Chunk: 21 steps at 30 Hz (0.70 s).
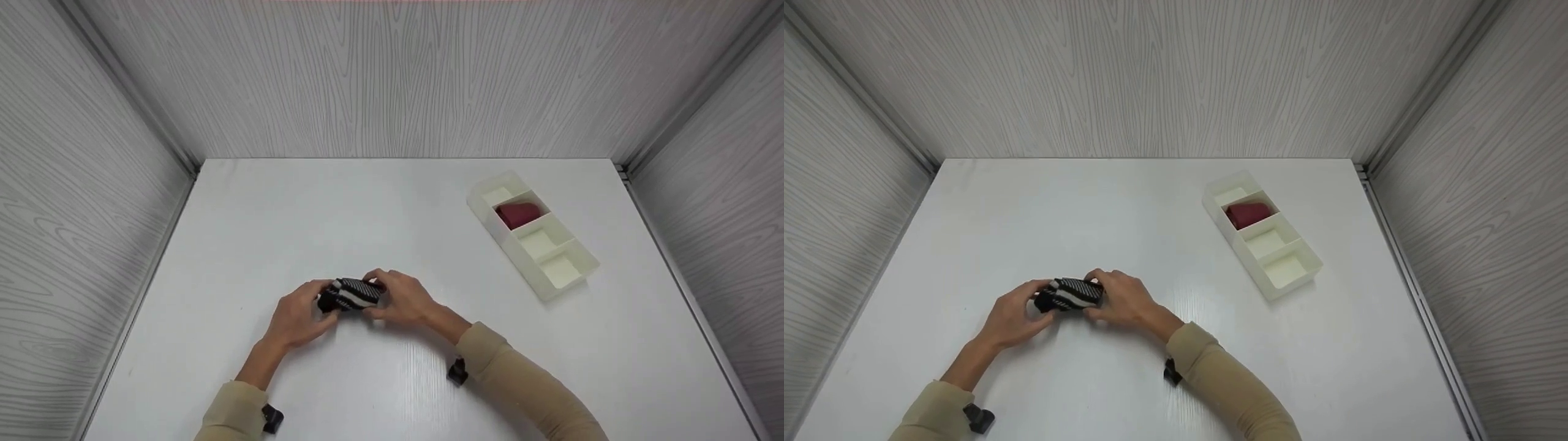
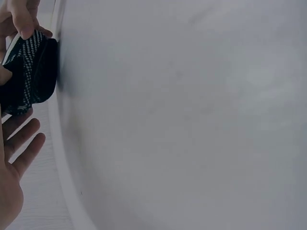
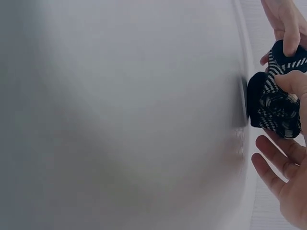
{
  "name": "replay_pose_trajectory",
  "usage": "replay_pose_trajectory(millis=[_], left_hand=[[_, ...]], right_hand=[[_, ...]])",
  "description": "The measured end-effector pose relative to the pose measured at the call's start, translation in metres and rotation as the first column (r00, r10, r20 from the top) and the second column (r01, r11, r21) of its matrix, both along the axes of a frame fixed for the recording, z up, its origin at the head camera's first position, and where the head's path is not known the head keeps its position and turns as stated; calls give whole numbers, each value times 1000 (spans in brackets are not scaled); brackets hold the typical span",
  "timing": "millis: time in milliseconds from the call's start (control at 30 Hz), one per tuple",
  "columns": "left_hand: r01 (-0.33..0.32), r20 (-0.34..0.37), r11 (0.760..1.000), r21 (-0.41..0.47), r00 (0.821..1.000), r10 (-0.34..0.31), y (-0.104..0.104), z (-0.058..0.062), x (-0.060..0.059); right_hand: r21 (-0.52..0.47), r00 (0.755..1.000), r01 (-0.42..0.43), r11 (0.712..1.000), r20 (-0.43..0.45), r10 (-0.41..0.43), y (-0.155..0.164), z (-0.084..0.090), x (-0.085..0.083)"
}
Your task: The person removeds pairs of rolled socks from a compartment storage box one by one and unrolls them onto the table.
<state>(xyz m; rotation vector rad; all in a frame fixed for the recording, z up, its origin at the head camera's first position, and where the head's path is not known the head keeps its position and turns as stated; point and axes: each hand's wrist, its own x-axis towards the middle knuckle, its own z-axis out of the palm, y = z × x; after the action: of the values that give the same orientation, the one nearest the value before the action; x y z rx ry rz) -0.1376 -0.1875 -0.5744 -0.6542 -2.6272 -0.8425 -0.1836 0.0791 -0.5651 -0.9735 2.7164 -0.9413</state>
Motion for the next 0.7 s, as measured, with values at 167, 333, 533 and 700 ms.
replay_pose_trajectory(millis=[167, 333, 533, 700], left_hand=[[-27, 37, 999, -16, 999, 28, -7, 3, 4], [-17, -1, 998, -58, 1000, 17, -14, 5, 6], [11, -22, 990, -137, 1000, -14, -15, 5, 4], [8, 9, 976, -217, 1000, -6, -10, 9, -1]], right_hand=[[-16, 997, 20, 1000, 81, -18, -11, 0, 2], [-20, 990, 24, 1000, 139, -21, -20, 0, 2], [24, 990, 40, 999, 134, -43, -25, 2, 2], [72, 996, 34, 997, 75, -40, -25, 2, 1]])
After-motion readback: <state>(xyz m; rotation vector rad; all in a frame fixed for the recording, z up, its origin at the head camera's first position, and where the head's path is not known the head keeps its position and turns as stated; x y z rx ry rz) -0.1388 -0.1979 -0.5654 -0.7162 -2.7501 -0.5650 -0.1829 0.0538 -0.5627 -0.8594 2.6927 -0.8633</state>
